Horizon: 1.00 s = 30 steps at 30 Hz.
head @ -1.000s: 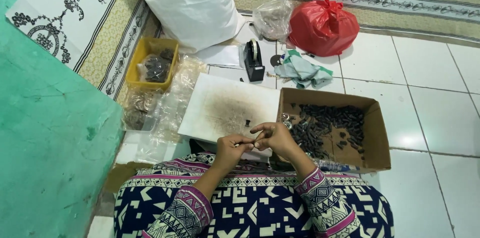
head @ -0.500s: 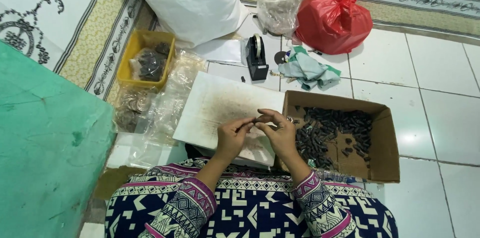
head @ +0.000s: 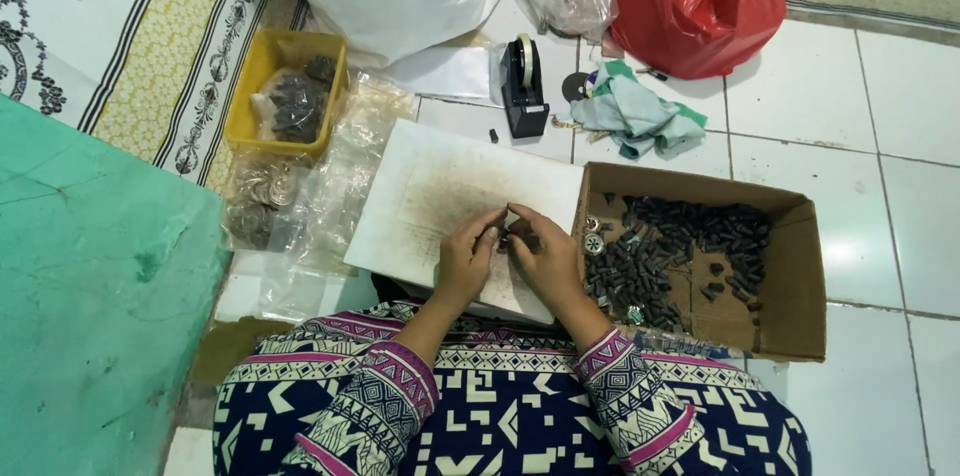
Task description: Picking up small metal studs from a box and inserting them into a template board for organization or assembly.
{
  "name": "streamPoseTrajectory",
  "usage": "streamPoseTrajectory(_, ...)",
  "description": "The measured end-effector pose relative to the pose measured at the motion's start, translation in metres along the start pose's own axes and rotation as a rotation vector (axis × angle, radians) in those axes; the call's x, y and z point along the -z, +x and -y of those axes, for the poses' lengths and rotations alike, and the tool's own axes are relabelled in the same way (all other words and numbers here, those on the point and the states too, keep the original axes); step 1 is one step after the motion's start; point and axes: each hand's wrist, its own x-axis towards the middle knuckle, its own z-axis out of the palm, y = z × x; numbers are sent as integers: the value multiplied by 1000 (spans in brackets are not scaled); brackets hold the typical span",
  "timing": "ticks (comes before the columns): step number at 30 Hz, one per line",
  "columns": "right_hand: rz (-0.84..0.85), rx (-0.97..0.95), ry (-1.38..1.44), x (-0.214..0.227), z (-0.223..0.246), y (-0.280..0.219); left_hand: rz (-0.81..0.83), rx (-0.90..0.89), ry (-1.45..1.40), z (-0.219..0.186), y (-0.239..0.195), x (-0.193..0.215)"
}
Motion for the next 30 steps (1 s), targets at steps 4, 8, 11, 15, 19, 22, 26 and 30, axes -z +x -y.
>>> streamPoseTrajectory(4, 10, 10, 4, 3, 9, -1, 8, -5, 17, -3, -1, 1)
streamPoseTrajectory(8, 4, 0, 32, 3, 10, -4, 16, -35, 21, -2, -3, 1)
streamPoseTrajectory(11, -3, -2, 46, 2, 11, -5, 8, -45, 24, -1, -4, 1)
streamPoseTrajectory(15, 3, -12, 74, 4, 17, -5, -3, -63, 37, -1, -4, 0)
streamPoseTrajectory(19, -4, -35, 65, 7, 16, -2, -18, -83, 37, 3, -5, -1)
streamPoseTrajectory(22, -2, -41, 79, 12, 13, 0, -76, -109, 51, -7, -5, -1)
streamPoseTrajectory(26, -9, -76, 72, 23, 5, 2, -141, -164, 61, -18, -8, -2)
streamPoseTrajectory(30, -57, -112, -23, 48, -21, 5, -144, -238, 61, -14, -13, -6)
